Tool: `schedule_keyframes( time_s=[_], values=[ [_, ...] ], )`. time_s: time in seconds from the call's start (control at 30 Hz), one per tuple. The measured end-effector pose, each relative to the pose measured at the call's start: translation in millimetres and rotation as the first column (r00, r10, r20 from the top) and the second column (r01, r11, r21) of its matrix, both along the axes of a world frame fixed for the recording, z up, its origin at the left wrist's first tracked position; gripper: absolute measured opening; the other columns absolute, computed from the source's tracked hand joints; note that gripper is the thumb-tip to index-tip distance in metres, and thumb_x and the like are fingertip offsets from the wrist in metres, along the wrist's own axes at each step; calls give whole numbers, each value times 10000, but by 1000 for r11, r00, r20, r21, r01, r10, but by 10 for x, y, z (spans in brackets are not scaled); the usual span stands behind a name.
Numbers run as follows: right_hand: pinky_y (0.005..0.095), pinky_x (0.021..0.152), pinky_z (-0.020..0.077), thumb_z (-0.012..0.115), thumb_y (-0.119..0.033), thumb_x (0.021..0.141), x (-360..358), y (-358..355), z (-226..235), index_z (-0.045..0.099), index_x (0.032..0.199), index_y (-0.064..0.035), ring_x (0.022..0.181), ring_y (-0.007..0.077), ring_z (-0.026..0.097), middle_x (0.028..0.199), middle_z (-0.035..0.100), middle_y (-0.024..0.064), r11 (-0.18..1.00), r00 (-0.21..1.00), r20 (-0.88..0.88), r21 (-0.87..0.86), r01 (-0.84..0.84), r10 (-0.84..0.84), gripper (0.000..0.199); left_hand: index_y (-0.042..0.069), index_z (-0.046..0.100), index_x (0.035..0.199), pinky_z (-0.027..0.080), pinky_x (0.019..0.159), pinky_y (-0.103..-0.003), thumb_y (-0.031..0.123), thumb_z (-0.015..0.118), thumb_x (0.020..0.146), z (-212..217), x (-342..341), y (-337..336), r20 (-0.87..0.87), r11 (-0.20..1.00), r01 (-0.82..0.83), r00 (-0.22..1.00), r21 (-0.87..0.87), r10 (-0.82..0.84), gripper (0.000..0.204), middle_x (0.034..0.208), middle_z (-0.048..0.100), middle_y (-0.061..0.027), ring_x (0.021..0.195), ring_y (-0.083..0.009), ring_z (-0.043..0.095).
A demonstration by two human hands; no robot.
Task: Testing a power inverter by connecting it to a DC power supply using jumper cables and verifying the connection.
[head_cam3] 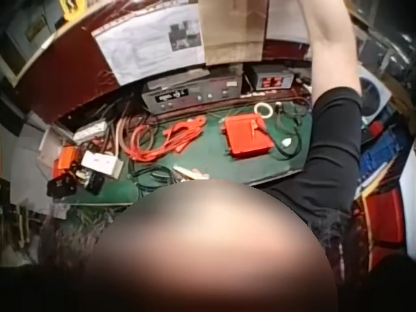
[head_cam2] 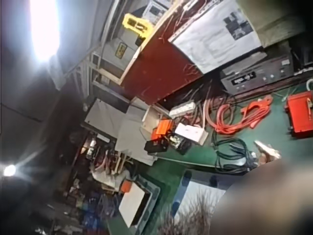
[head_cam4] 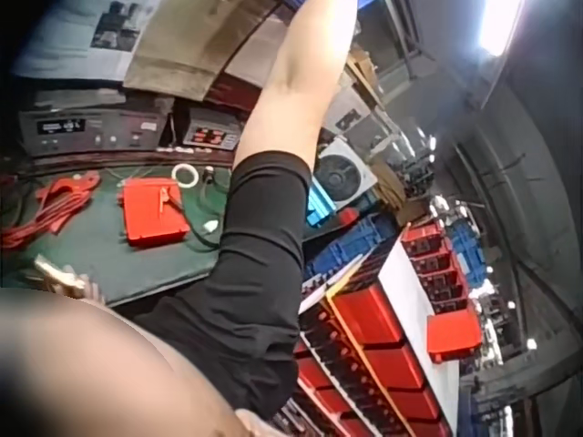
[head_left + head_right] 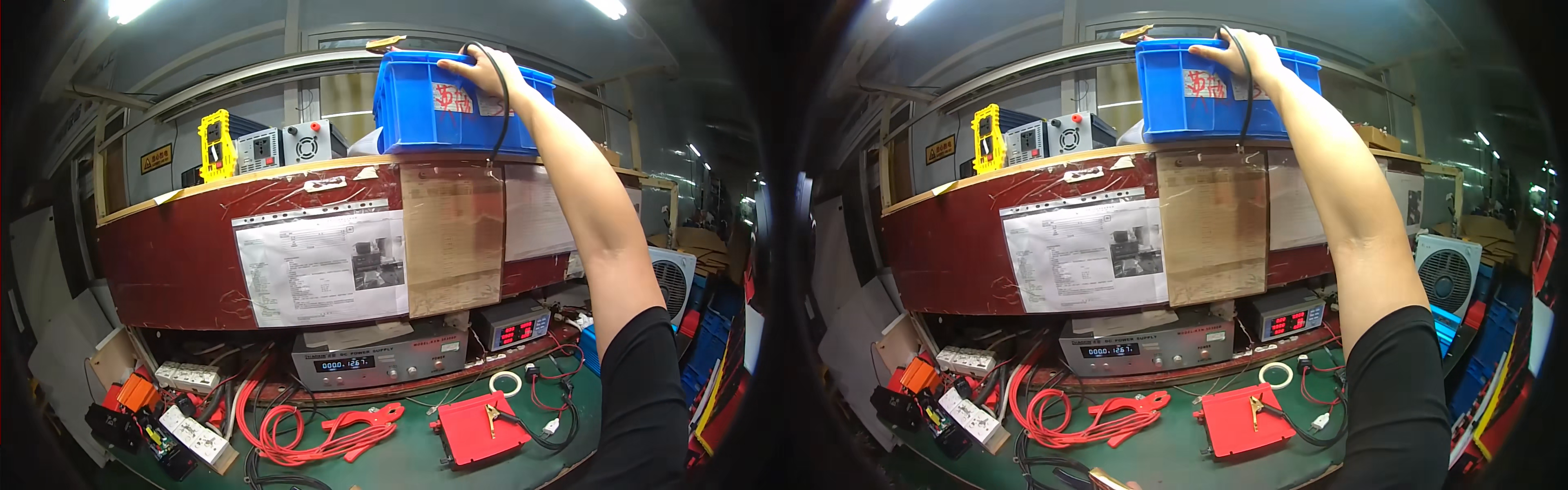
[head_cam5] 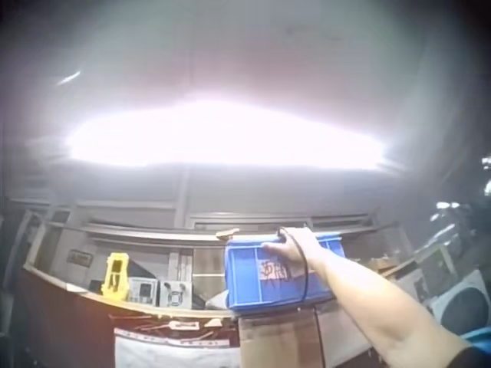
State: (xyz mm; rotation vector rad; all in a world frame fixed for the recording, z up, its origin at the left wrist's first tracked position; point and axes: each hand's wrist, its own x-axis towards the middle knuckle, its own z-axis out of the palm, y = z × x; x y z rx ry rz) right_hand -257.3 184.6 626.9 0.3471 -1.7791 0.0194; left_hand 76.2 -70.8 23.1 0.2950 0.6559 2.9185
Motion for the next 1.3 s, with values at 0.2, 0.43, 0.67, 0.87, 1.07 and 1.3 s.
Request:
schedule_keyframes(
  time_s=[0.2, 0.43, 0.67, 0.87, 1.07, 1.3],
  values=[
    [483, 956, 506, 460, -823, 849, -34, -29, -37, 654, 1233, -115, 1077, 353, 677, 1109, 714, 194, 997, 997, 3, 23, 79, -79, 828, 187, 489, 880, 330, 509, -339, 640, 596, 926, 294, 50, 82, -8, 986, -54, 999, -155, 54, 468, 655, 419, 9, 519, -137, 339],
    [449, 1013, 477, 534, -635, 918, 42, 133, -152, 655, 1253, -137, 1173, 342, 610, 1193, 670, 174, 998, 1000, -22, 70, 2, 0, 612, 127, 447, 939, 263, 415, -222, 506, 390, 1061, -44, 2, 172, -20, 996, -69, 997, 48, 70, 402, 644, 368, 30, 427, -61, 297],
    [448, 1020, 480, 625, -457, 907, 175, 214, -244, 619, 1288, -123, 1174, 343, 609, 1216, 657, 178, 992, 993, -95, 111, -61, 72, 507, 149, 465, 908, 290, 430, -255, 560, 431, 1029, 387, 325, 208, -2, 966, -139, 990, -216, 142, 430, 626, 375, 21, 442, -93, 303],
    [447, 1023, 463, 646, -296, 876, 487, 332, -551, 653, 1205, -69, 1163, 358, 604, 1197, 663, 192, 961, 916, -295, 125, -247, 273, 399, 167, 487, 855, 273, 393, -266, 573, 423, 1034, 291, 418, 360, 89, 959, -149, 980, -242, 175, 449, 588, 378, 23, 416, -102, 299],
    [365, 913, 518, 626, -114, 853, 1593, 42, -2074, 649, 1156, 11, 1020, 258, 665, 1119, 689, 152, 540, 541, -13, -46, -840, 841, 329, 121, 550, 908, 339, 475, -284, 423, 391, 1087, 236, 363, 432, 108, 975, -2, 994, -221, 27, 386, 682, 505, -6, 517, -129, 419],
    [395, 1061, 440, 663, -257, 935, 2897, -576, -5366, 255, 1567, -46, 1281, 321, 533, 1424, 490, 205, 314, -207, 458, -814, -488, 865, 781, 141, 426, 775, 216, 385, -243, 468, 359, 1073, 18, 332, 599, 348, 884, -74, 902, -462, 257, 448, 565, 342, 44, 433, -90, 334]
  ],
)
